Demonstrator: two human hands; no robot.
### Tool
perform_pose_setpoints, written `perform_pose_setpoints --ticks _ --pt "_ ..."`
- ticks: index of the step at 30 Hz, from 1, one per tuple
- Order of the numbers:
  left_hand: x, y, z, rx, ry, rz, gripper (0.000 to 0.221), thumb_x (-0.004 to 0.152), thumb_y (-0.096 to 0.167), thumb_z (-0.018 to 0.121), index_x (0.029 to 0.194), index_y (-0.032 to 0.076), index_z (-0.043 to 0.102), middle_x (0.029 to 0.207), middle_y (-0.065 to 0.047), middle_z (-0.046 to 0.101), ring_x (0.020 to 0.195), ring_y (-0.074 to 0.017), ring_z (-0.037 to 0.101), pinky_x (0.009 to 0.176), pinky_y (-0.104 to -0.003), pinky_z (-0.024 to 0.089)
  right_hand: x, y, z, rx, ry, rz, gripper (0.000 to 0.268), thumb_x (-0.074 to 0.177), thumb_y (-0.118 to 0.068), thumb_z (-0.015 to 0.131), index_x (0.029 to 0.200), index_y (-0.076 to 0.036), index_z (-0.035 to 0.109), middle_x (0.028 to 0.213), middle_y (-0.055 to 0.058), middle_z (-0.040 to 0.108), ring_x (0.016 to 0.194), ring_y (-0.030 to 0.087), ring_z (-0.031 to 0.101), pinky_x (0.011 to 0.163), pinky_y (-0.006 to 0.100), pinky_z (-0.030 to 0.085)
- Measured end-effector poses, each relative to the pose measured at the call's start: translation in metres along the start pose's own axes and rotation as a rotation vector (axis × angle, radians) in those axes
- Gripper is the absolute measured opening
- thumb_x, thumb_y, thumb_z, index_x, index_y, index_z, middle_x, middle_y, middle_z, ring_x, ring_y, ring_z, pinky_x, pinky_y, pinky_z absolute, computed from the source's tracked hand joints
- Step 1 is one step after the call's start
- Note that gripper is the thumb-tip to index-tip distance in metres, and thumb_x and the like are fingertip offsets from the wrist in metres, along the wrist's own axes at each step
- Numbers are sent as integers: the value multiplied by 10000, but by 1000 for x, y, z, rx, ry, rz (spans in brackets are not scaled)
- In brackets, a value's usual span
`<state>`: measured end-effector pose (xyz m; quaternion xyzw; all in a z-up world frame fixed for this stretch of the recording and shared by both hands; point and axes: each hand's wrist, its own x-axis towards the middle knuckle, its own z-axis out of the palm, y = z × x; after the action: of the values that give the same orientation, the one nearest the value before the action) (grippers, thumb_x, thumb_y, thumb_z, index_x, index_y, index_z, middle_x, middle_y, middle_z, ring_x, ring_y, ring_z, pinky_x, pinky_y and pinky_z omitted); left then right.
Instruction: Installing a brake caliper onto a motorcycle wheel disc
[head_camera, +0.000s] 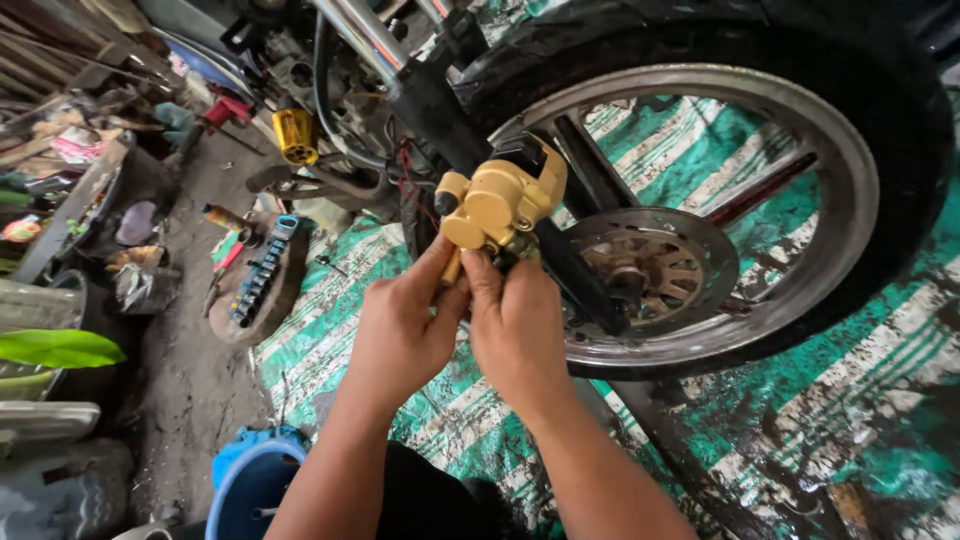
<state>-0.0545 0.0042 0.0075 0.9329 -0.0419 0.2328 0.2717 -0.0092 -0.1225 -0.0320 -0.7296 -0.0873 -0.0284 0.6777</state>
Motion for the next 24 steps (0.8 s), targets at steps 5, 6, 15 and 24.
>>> perform_pose_setpoints --ticks 5,6,15,24 --pt "12 26 -31 167 -15 88 395 863 81 823 1257 105 813 951 -83 885 750 -274 854 688 -395 658 -1 -18 -7 201 -3 16 469 1078 -441 639 1126 21 694 882 248 774 890 440 768 824 585 597" --pt "17 30 -41 201 -22 118 246 828 55 833 1055 131 890 983 -50 896 710 -238 858 683 -369 654 -2 -15 -5 285 -15 84 383 1062 -455 657 1078 -78 718 763 66 806 703 234 839 785 449 652" --pt "-258 -188 -121 926 -78 -305 137 849 300 777 727 317 717 807 61 720 879 -174 718 755 -399 501 -8 35 21 638 24 107 190 1113 -257 666 1003 -117 599 620 -45 372 541 79 328 496 340 287" --pt "-317 -367 -74 1450 445 -772 491 1151 459 697 728 209 722 659 -3 615 640 -176 589 640 -385 481 -8 40 27 363 132 175 298 1014 -367 698 1055 -96 815 894 21 824 852 159 702 817 400 579"
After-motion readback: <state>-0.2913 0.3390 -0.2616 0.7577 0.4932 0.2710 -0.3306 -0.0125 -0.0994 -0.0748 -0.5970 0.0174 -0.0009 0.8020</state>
